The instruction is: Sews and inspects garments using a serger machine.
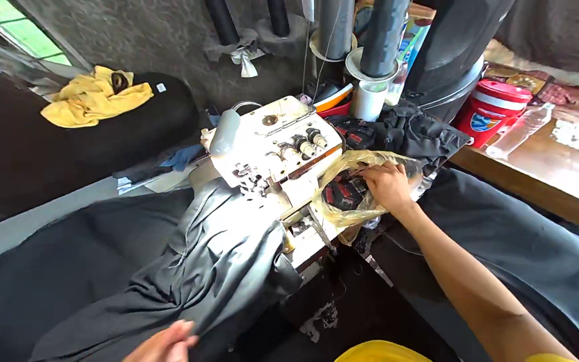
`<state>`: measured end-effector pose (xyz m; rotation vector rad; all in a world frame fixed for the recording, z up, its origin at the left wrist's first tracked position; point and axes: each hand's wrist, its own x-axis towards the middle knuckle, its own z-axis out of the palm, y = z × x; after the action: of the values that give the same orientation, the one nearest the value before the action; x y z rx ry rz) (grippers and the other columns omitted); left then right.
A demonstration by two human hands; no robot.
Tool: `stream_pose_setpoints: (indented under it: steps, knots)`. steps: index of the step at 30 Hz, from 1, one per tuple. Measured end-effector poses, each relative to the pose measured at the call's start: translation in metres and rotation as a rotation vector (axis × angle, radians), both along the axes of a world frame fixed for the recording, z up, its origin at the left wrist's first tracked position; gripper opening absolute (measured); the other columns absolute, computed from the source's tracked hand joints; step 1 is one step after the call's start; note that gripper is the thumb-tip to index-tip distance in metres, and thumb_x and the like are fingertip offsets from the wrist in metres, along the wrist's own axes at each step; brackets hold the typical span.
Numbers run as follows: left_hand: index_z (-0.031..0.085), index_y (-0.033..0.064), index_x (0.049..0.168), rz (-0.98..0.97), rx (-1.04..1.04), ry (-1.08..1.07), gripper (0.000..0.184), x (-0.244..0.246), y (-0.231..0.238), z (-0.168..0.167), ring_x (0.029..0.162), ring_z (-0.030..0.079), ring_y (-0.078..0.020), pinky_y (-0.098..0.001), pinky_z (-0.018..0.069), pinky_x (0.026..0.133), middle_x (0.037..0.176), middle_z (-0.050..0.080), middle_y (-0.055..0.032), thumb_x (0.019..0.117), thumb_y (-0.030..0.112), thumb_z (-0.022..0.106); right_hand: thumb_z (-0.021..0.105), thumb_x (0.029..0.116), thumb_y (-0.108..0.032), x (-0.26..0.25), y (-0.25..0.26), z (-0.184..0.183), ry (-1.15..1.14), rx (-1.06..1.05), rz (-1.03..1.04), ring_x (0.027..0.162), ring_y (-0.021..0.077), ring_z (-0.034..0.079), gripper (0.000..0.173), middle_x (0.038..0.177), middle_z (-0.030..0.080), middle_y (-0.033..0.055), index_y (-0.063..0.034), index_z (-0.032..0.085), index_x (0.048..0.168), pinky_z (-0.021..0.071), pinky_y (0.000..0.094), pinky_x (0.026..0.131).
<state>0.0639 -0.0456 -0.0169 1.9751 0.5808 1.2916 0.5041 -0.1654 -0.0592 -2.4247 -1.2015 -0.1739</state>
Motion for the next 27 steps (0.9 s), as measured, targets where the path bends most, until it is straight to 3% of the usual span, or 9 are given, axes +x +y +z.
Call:
stream_pose_setpoints:
  steps: [2,5,6,8,12,15,17,21,27]
  knots:
    - [0.072,0.021,0.123,-0.31,-0.404,-0.092,0.026,0.034,-0.023,0.003,0.092,0.071,-0.0044,-0.0226,0.0596,0.079,0.109,0.075,0.0077,0.1071,0.019,0.052,0.06,0.0989,-0.008,-0.01,-0.004,0.002,-0.008,0.285,0.035,0.102,0.0384,0.069,0.021,0.106,0.076,0.0156,-0.0054,0.079,0.107,0.0493,0.0611,0.089]
    - [0.07,0.0038,0.122,-0.518,-1.118,-0.164,0.037,0.093,-0.054,0.008,0.086,0.074,-0.0126,-0.025,0.0612,0.076,0.103,0.076,-0.0077,0.1072,0.017,0.039,0.064,0.0956,-0.012,-0.052,-0.013,0.022,0.199,0.568,0.151,0.09,0.0216,0.071,0.017,0.098,0.075,0.0113,-0.0025,0.077,0.1,0.0576,0.0426,0.081]
    - [0.068,0.0005,0.124,-0.549,-1.278,-0.191,0.039,0.11,-0.058,0.007,0.089,0.075,-0.0157,-0.0272,0.0619,0.079,0.106,0.076,-0.0113,0.1082,0.017,0.037,0.063,0.095,-0.013,-0.072,-0.015,0.025,0.243,0.616,0.239,0.09,0.0149,0.07,0.018,0.096,0.075,0.0074,-0.0042,0.078,0.097,0.0583,0.0353,0.081]
    - [0.065,-0.0038,0.126,-0.594,-1.465,-0.278,0.039,0.132,-0.057,0.004,0.098,0.076,-0.0222,-0.0326,0.0616,0.089,0.112,0.075,-0.0168,0.1104,0.018,0.036,0.061,0.0965,-0.012,-0.111,-0.017,0.026,0.207,0.654,0.441,0.097,0.0125,0.069,0.02,0.101,0.077,0.0032,-0.0093,0.08,0.101,0.0559,0.0317,0.089]
    - [0.064,0.0001,0.107,-0.454,-1.589,-0.33,0.031,0.152,-0.04,0.004,0.091,0.075,-0.0198,-0.033,0.0619,0.087,0.097,0.075,-0.013,0.111,0.014,0.036,0.06,0.0996,-0.013,-0.145,-0.009,0.005,0.045,0.648,0.619,0.1,0.0171,0.065,0.018,0.104,0.076,0.0033,-0.0119,0.078,0.103,0.0502,0.0325,0.09]
    - [0.06,-0.0006,0.112,-0.406,-1.616,-0.319,0.021,0.17,-0.024,-0.019,0.091,0.073,-0.0194,-0.0322,0.0606,0.086,0.098,0.071,-0.0126,0.1084,0.007,0.041,0.058,0.0998,-0.009,-0.127,0.01,-0.022,-0.041,0.64,0.693,0.102,0.0234,0.066,0.017,0.098,0.073,0.0097,-0.0051,0.073,0.091,0.0527,0.0338,0.095]
    - [0.056,-0.0011,0.116,-0.357,-1.548,-0.269,0.018,0.188,-0.013,-0.036,0.092,0.072,-0.0189,-0.0317,0.0599,0.086,0.1,0.07,-0.0122,0.1077,0.004,0.042,0.059,0.0975,-0.007,-0.109,0.02,-0.039,-0.031,0.576,0.702,0.104,0.0263,0.07,0.017,0.098,0.075,0.0117,-0.0029,0.074,0.089,0.0553,0.0377,0.096]
    - [0.057,-0.0031,0.121,-0.298,-1.429,-0.152,0.018,0.209,-0.008,-0.05,0.091,0.071,-0.0182,-0.0315,0.0602,0.085,0.101,0.07,-0.0118,0.1059,0.002,0.047,0.06,0.0936,0.0,-0.093,0.03,-0.057,0.092,0.554,0.663,0.099,0.0258,0.072,0.016,0.098,0.075,0.0163,0.0025,0.073,0.086,0.0578,0.0337,0.091]
    - [0.061,-0.0035,0.124,-0.233,-1.362,-0.103,0.023,0.21,-0.013,-0.052,0.086,0.071,-0.0163,-0.0297,0.0598,0.082,0.1,0.071,-0.0115,0.1055,0.003,0.049,0.063,0.0902,0.0,-0.102,0.015,-0.049,0.077,0.492,0.611,0.108,0.0304,0.071,0.015,0.111,0.074,0.0173,0.0016,0.077,0.095,0.0562,0.0436,0.097]
